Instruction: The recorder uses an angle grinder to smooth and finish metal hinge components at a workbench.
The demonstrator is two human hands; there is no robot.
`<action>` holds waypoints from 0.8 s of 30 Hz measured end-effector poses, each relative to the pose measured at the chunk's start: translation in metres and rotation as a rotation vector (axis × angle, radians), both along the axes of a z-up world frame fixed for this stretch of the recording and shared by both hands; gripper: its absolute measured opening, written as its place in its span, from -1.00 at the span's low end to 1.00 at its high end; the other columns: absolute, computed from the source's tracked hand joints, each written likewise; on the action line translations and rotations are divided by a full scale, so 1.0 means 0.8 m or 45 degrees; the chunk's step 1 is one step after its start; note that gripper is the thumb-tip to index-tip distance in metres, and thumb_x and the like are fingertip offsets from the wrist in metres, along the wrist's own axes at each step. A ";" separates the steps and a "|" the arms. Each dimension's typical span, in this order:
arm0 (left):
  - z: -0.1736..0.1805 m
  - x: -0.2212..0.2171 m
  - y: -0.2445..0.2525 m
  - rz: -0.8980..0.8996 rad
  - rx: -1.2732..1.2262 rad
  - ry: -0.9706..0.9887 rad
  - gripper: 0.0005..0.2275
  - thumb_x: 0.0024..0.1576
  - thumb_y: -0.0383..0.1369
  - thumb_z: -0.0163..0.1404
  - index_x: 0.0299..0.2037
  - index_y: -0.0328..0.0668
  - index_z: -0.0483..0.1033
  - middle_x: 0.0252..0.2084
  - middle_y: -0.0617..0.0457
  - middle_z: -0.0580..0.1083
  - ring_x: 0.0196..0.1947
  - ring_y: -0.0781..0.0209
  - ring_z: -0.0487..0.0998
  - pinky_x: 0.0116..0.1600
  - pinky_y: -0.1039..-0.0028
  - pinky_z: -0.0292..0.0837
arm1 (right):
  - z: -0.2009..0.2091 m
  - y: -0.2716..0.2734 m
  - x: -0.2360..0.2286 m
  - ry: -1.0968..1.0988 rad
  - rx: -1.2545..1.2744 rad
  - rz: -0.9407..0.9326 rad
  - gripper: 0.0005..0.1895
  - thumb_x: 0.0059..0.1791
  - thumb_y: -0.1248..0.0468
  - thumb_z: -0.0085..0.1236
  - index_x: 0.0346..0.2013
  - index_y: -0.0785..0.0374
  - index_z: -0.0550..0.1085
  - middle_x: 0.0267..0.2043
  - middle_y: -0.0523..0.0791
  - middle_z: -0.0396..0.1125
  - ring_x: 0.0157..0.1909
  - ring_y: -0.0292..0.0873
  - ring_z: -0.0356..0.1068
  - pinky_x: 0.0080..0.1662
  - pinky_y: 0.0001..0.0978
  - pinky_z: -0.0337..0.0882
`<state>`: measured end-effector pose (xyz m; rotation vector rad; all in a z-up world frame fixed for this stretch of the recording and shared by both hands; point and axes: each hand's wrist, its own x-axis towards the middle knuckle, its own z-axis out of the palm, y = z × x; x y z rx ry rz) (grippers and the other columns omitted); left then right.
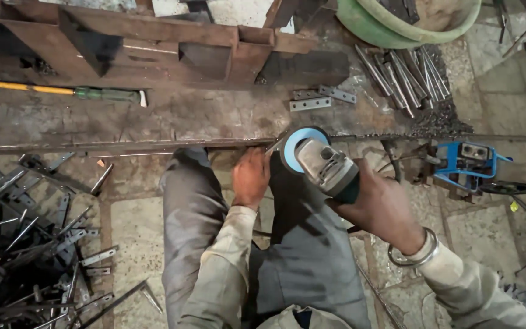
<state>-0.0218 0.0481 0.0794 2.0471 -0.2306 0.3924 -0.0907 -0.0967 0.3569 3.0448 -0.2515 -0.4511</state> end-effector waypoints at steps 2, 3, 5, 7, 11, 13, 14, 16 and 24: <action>-0.004 0.004 -0.003 0.020 0.024 -0.017 -0.81 0.23 -0.30 0.03 -0.10 -0.26 0.49 -0.16 -0.20 0.53 -0.19 -0.23 0.57 -0.11 0.08 0.49 | -0.006 -0.004 0.003 -0.038 0.016 0.025 -0.09 -0.32 -0.19 0.41 0.07 0.28 0.26 -0.31 0.13 0.47 -0.33 0.25 0.51 -0.28 0.04 0.50; -0.007 0.004 -0.004 0.038 0.048 -0.028 -0.80 0.22 -0.30 0.04 -0.08 -0.26 0.50 -0.14 -0.20 0.54 -0.18 -0.21 0.58 -0.09 0.10 0.50 | -0.009 -0.006 0.003 -0.070 0.033 0.049 -0.08 -0.33 -0.17 0.41 0.10 0.28 0.26 -0.31 0.14 0.46 -0.33 0.26 0.50 -0.28 0.05 0.49; 0.000 0.003 -0.002 0.045 0.042 -0.043 -0.81 0.21 -0.32 0.04 -0.07 -0.24 0.50 -0.13 -0.19 0.54 -0.18 -0.20 0.58 -0.08 0.11 0.50 | -0.010 -0.008 0.005 -0.106 0.073 0.085 -0.08 -0.33 -0.15 0.42 0.12 0.28 0.27 -0.30 0.15 0.46 -0.32 0.27 0.50 -0.28 0.07 0.48; 0.006 0.002 0.000 0.049 0.037 -0.059 -0.82 0.21 -0.34 0.03 -0.06 -0.23 0.50 -0.12 -0.18 0.54 -0.17 -0.18 0.58 -0.07 0.12 0.51 | -0.012 -0.010 0.006 -0.144 0.115 0.117 -0.07 -0.34 -0.12 0.44 0.13 0.28 0.27 -0.28 0.16 0.46 -0.31 0.29 0.49 -0.28 0.08 0.48; 0.017 0.001 0.003 0.047 0.013 -0.080 -0.85 0.19 -0.38 0.05 -0.08 -0.21 0.49 -0.19 -0.13 0.54 -0.21 -0.17 0.57 -0.12 0.11 0.49 | -0.013 -0.014 0.012 -0.124 0.154 0.041 -0.10 -0.34 -0.11 0.47 0.10 0.25 0.28 -0.28 0.15 0.47 -0.23 0.29 0.49 -0.21 0.10 0.47; 0.020 0.001 0.004 0.050 0.010 -0.085 -0.85 0.19 -0.39 0.06 -0.08 -0.20 0.49 -0.21 -0.12 0.54 -0.22 -0.16 0.57 -0.14 0.11 0.49 | -0.014 -0.018 0.016 -0.098 0.161 -0.006 -0.10 -0.34 -0.11 0.48 0.09 0.26 0.28 -0.28 0.16 0.47 -0.20 0.30 0.49 -0.17 0.10 0.46; 0.021 0.000 0.005 0.051 0.009 -0.087 -0.86 0.19 -0.39 0.07 -0.09 -0.20 0.49 -0.22 -0.12 0.53 -0.23 -0.17 0.57 -0.15 0.11 0.48 | -0.014 -0.020 0.017 -0.062 0.188 -0.055 -0.09 -0.34 -0.10 0.49 0.11 0.26 0.28 -0.27 0.17 0.48 -0.17 0.29 0.49 -0.14 0.09 0.45; 0.021 0.001 0.004 0.052 0.007 -0.093 -0.86 0.20 -0.38 0.07 -0.09 -0.19 0.48 -0.23 -0.12 0.53 -0.24 -0.17 0.57 -0.16 0.11 0.48 | -0.014 -0.028 0.022 -0.029 0.216 -0.104 -0.08 -0.35 -0.08 0.49 0.13 0.26 0.28 -0.27 0.17 0.48 -0.13 0.28 0.49 -0.11 0.08 0.44; 0.011 0.002 0.002 0.056 -0.003 -0.111 -0.84 0.21 -0.36 0.05 -0.08 -0.24 0.46 -0.14 -0.18 0.53 -0.20 -0.21 0.56 -0.12 0.09 0.49 | -0.025 -0.075 0.037 0.149 1.294 -0.302 -0.26 -0.23 0.27 0.42 0.21 0.30 0.36 0.03 -0.10 0.40 0.01 -0.22 0.36 0.02 -0.30 0.37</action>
